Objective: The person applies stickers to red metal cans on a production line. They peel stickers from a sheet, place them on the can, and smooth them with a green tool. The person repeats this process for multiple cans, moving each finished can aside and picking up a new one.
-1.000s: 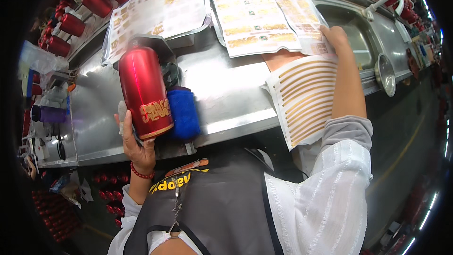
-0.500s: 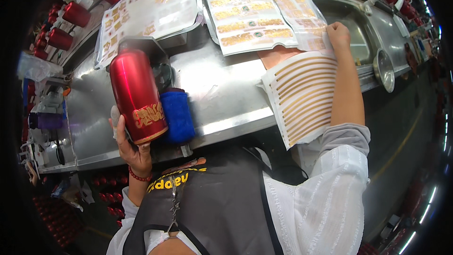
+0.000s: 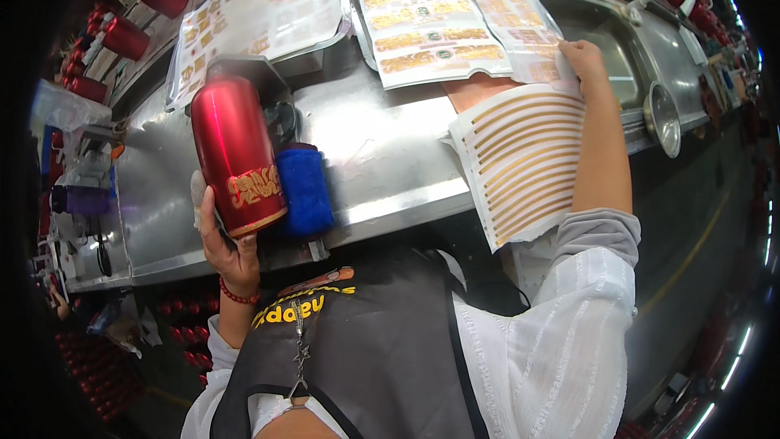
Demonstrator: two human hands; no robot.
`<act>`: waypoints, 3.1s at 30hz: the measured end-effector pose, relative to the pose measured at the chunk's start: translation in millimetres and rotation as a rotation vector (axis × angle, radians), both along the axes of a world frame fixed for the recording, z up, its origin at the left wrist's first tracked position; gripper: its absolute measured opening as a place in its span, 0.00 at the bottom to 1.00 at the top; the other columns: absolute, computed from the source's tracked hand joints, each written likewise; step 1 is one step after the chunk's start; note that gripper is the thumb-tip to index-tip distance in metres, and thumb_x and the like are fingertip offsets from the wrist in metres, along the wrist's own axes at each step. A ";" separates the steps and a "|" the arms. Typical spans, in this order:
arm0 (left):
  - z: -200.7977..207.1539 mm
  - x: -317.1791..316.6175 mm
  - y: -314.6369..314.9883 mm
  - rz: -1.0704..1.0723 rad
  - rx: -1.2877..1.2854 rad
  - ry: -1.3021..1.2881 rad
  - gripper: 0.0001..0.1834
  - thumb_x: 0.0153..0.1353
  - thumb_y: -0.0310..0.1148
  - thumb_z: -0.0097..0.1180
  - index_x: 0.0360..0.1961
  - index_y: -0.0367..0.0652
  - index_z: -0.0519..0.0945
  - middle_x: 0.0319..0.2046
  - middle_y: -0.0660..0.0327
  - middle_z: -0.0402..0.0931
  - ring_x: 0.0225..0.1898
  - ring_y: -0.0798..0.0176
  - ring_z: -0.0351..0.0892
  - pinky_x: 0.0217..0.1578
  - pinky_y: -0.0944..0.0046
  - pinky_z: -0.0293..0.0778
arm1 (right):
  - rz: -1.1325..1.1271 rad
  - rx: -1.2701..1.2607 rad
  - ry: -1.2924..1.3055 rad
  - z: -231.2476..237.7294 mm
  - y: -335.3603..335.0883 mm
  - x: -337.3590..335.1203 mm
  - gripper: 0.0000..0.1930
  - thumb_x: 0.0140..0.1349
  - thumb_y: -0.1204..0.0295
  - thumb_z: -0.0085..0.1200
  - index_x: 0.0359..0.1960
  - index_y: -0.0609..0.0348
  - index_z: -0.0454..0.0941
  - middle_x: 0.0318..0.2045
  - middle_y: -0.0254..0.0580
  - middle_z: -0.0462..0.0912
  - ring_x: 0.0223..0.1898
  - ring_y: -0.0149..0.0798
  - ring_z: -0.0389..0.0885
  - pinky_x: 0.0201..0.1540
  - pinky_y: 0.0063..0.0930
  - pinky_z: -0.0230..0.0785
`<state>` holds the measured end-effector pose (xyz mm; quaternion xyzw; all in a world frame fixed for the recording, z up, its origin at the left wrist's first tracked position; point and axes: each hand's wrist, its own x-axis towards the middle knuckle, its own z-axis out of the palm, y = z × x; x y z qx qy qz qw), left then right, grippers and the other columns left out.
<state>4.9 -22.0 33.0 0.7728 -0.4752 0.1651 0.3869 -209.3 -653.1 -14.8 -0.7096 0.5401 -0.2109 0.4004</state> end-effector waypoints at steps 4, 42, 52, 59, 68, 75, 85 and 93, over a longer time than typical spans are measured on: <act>-1.9 1.0 -1.9 -0.012 -0.015 0.002 0.39 0.71 0.54 0.53 0.70 0.31 0.63 0.69 0.39 0.65 0.73 0.37 0.61 0.74 0.36 0.45 | 0.039 -0.131 -0.007 -6.7 -8.2 -8.3 0.10 0.63 0.65 0.63 0.34 0.59 0.84 0.27 0.35 0.81 0.30 0.32 0.77 0.37 0.31 0.71; 84.4 15.2 -118.0 -0.108 -0.282 -0.182 0.10 0.57 0.31 0.63 0.41 0.42 0.83 0.42 0.44 0.79 0.60 0.36 0.66 0.68 0.44 0.54 | 0.925 0.015 -0.749 137.2 296.9 132.8 0.04 0.70 0.75 0.57 0.39 0.63 0.80 0.50 0.36 0.80 0.45 0.24 0.74 0.48 0.18 0.67; 8.1 5.4 12.1 -0.033 0.089 0.174 0.56 0.59 0.59 0.64 0.75 0.34 0.52 0.65 0.40 0.67 0.68 0.36 0.61 0.73 0.40 0.42 | 0.486 -0.935 0.790 -19.2 24.6 143.1 0.16 0.69 0.61 0.50 0.46 0.62 0.81 0.48 0.58 0.80 0.50 0.65 0.78 0.53 0.54 0.72; 12.9 6.7 -1.6 0.112 0.085 -0.064 0.55 0.53 0.62 0.68 0.73 0.38 0.62 0.59 0.45 0.72 0.65 0.38 0.64 0.70 0.31 0.47 | 0.724 -1.102 0.325 72.2 114.5 148.6 0.07 0.69 0.71 0.54 0.39 0.62 0.78 0.45 0.54 0.79 0.49 0.57 0.76 0.53 0.46 0.69; 21.6 10.5 -5.3 0.010 -0.026 0.074 0.51 0.54 0.59 0.69 0.72 0.42 0.65 0.62 0.44 0.70 0.63 0.40 0.68 0.71 0.34 0.47 | 1.119 -0.804 -0.181 158.1 307.4 148.1 0.07 0.68 0.74 0.57 0.34 0.64 0.75 0.47 0.44 0.79 0.47 0.44 0.78 0.48 0.33 0.71; -1.0 18.6 30.2 -0.242 -0.105 -0.051 0.33 0.61 0.46 0.66 0.62 0.40 0.72 0.58 0.53 0.76 0.58 0.50 0.73 0.71 0.42 0.47 | 1.117 -0.648 -0.240 166.6 354.8 133.9 0.04 0.65 0.78 0.58 0.33 0.64 0.75 0.45 0.46 0.78 0.44 0.43 0.79 0.44 0.32 0.72; 16.4 7.3 -5.5 -0.064 -0.113 0.346 0.39 0.61 0.44 0.65 0.67 0.36 0.63 0.61 0.51 0.69 0.62 0.52 0.69 0.67 0.50 0.47 | 1.084 -0.577 -0.260 139.2 360.1 125.7 0.05 0.65 0.77 0.59 0.33 0.64 0.75 0.45 0.48 0.79 0.45 0.45 0.78 0.47 0.33 0.71; 19.3 5.5 -8.1 -0.064 -0.093 0.335 0.43 0.59 0.45 0.66 0.68 0.34 0.61 0.61 0.49 0.69 0.61 0.51 0.69 0.67 0.51 0.50 | 1.082 -0.523 -0.259 132.4 363.4 120.5 0.06 0.65 0.78 0.58 0.33 0.66 0.74 0.45 0.49 0.78 0.45 0.45 0.77 0.48 0.33 0.70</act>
